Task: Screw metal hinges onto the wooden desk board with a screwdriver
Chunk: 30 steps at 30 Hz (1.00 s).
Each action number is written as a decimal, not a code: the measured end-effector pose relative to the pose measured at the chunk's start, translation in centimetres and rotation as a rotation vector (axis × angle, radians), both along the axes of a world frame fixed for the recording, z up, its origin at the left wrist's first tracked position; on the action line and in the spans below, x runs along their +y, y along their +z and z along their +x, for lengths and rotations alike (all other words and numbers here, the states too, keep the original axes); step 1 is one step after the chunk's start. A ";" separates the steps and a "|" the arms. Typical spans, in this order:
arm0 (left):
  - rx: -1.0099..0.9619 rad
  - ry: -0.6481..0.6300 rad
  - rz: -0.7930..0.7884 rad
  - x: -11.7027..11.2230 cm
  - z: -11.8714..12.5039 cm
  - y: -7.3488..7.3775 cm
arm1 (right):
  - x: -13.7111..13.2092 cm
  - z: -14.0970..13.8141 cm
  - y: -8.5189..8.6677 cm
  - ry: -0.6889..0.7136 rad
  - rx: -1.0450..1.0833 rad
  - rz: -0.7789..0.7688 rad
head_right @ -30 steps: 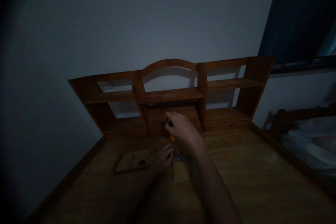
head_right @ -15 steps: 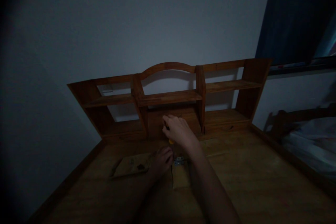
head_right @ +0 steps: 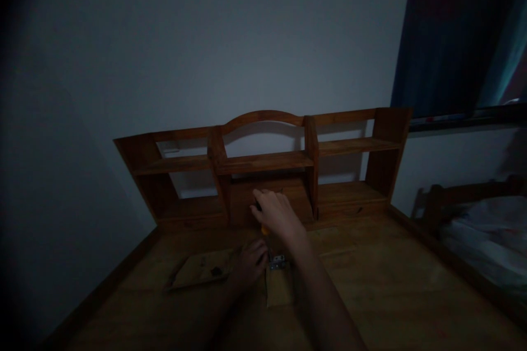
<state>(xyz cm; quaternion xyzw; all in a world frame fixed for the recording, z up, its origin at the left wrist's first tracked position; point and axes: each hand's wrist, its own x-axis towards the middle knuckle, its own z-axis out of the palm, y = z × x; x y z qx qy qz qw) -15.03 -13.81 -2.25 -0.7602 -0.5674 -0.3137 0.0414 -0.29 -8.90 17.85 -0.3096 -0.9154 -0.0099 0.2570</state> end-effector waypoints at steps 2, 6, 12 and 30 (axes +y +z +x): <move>-0.005 -0.007 0.008 0.1 0.0 0.0 | -0.2 -0.1 0.0 -0.009 0.001 0.007; -0.021 -0.032 -0.010 0.0 0.0 0.2 | -0.3 0.0 -0.1 0.010 0.006 -0.043; -0.023 -0.007 -0.029 0.0 0.0 0.4 | 0.5 0.4 0.0 0.005 0.022 -0.074; -0.041 -0.025 -0.011 0.4 -0.2 -0.4 | 0.7 0.3 0.1 0.007 0.011 -0.034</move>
